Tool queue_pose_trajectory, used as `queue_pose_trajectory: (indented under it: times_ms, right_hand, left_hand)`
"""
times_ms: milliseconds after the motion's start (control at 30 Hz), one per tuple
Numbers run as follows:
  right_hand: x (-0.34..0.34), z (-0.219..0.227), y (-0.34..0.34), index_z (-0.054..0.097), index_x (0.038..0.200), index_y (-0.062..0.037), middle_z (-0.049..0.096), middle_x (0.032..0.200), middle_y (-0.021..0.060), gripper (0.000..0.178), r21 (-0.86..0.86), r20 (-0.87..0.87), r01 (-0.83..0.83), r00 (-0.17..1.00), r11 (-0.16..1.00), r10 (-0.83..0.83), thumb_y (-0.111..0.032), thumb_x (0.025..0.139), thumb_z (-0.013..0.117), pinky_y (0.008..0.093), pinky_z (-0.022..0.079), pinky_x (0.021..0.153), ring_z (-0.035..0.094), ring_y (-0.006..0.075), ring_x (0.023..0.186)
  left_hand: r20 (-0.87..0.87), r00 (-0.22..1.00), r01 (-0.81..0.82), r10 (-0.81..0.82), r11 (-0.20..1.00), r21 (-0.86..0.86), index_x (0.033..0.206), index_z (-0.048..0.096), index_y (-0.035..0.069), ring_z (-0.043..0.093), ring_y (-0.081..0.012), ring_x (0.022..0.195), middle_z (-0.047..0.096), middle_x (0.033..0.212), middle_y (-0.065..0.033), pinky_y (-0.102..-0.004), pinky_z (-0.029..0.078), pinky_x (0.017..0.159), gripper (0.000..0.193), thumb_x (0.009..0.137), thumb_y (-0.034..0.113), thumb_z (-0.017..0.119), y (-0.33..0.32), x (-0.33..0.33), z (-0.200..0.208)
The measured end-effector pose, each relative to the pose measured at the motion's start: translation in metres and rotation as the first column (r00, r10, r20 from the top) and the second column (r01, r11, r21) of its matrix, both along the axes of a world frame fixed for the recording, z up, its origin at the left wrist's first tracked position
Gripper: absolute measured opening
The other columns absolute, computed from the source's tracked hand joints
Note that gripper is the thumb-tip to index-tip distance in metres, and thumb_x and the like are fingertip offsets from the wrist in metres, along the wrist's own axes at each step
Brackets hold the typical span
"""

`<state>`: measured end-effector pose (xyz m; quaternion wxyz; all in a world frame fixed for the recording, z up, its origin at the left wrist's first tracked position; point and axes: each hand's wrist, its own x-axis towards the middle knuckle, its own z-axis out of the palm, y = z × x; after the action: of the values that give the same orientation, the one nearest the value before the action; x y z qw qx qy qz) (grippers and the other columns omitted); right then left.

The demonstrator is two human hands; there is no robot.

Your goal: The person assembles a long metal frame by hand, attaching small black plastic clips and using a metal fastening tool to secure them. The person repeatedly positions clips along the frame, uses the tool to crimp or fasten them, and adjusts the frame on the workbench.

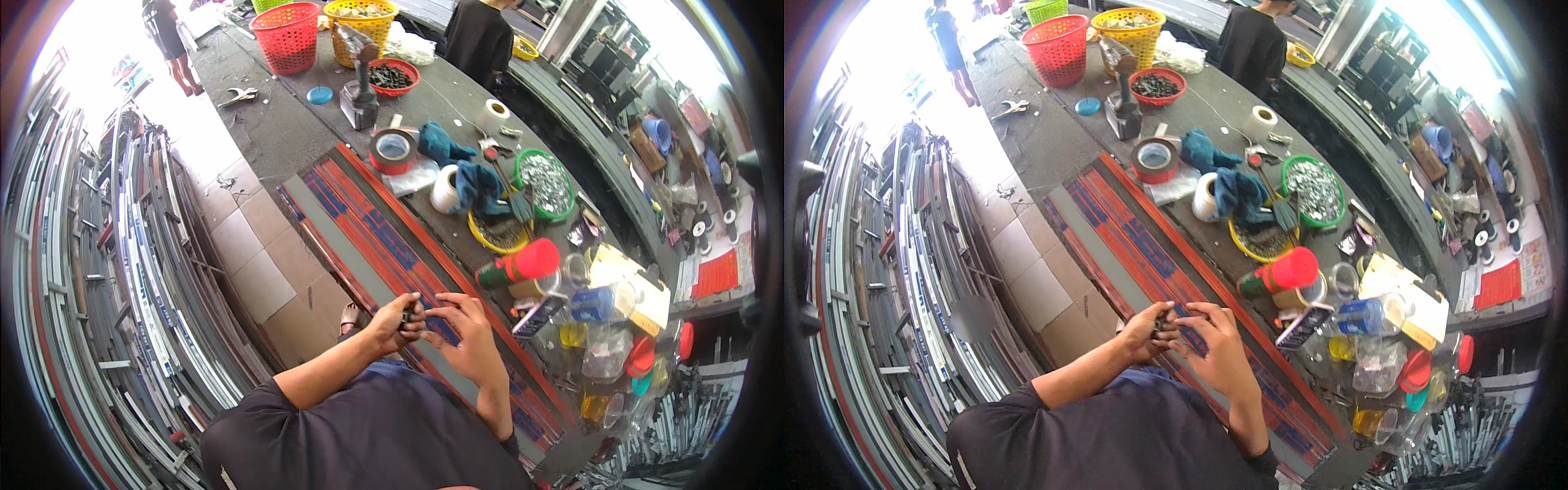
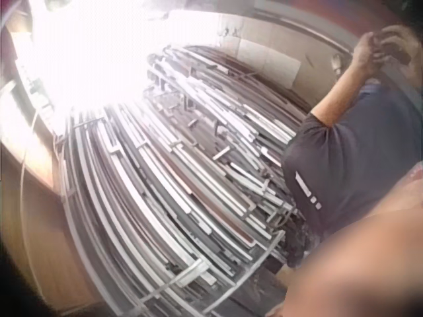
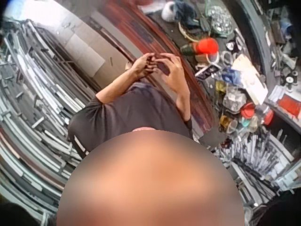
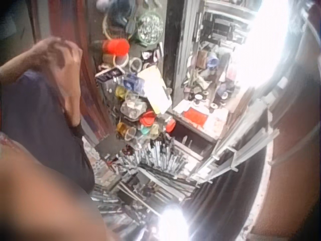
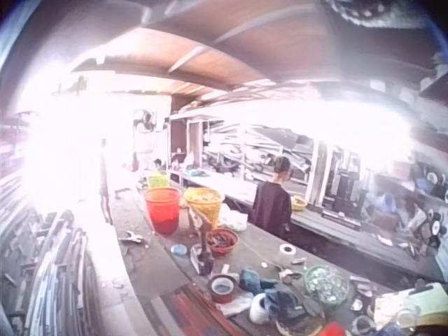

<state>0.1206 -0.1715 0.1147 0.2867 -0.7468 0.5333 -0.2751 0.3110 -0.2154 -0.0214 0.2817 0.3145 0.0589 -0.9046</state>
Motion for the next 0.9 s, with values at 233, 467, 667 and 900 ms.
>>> queue_pose_trajectory:
  times_ms: [233, 467, 667, 900]
  right_hand:
    - [0.034, -0.010, -0.028, 0.081, 0.125, -0.0041, 0.080, 0.118, 0.0115, 0.030, 0.124, 0.186, 0.229, 0.950, 0.965, -0.250, -0.019, 0.100, 0.088, 0.0373, 0.060, 0.087, 0.075, 0.0250, 0.105]
    - [0.036, -0.042, -0.002, 0.082, 0.125, -0.0051, 0.081, 0.119, 0.0118, 0.029, 0.197, -0.017, 0.472, 0.878, 0.860, -0.478, -0.020, 0.100, 0.083, 0.0404, 0.060, 0.088, 0.074, 0.0296, 0.114]
    - [0.022, -0.053, 0.031, 0.082, 0.123, -0.0065, 0.081, 0.117, 0.0105, 0.025, 0.261, -0.078, 0.645, 0.756, 0.719, -0.650, -0.017, 0.100, 0.083, 0.0385, 0.059, 0.086, 0.075, 0.0264, 0.111]
    - [-0.016, -0.049, 0.098, 0.081, 0.122, -0.0023, 0.080, 0.112, 0.0142, 0.025, 0.204, -0.099, 0.803, 0.586, 0.559, -0.805, -0.016, 0.102, 0.081, 0.0369, 0.059, 0.085, 0.077, 0.0265, 0.098]
  left_hand:
    - [0.648, 0.496, 0.086, 0.578, 0.710, -0.699, 0.068, 0.062, 0.014, 0.050, -0.0147, 0.051, 0.053, 0.059, 0.0004, -0.0378, 0.037, 0.047, 0.058, 0.112, 0.052, 0.066, -0.244, 0.162, -0.018]
    - [0.641, -0.401, 0.772, 0.654, 0.618, -0.149, 0.106, 0.086, 0.000, 0.080, -0.0467, 0.113, 0.082, 0.114, -0.0298, -0.0545, 0.064, 0.102, 0.037, 0.090, 0.033, 0.081, -0.492, 0.286, -0.049]
    - [0.586, -0.430, 0.858, 0.687, 0.512, 0.029, 0.114, 0.083, -0.003, 0.077, -0.0471, 0.122, 0.080, 0.123, -0.0311, -0.0541, 0.062, 0.107, 0.043, 0.091, 0.033, 0.077, -0.565, 0.305, -0.051]
    - [0.417, -0.552, 0.823, 0.722, 0.553, 0.132, 0.141, 0.077, 0.013, 0.069, -0.0418, 0.138, 0.074, 0.147, -0.0212, -0.0532, 0.055, 0.117, 0.059, 0.094, 0.048, 0.080, -0.523, 0.294, -0.033]
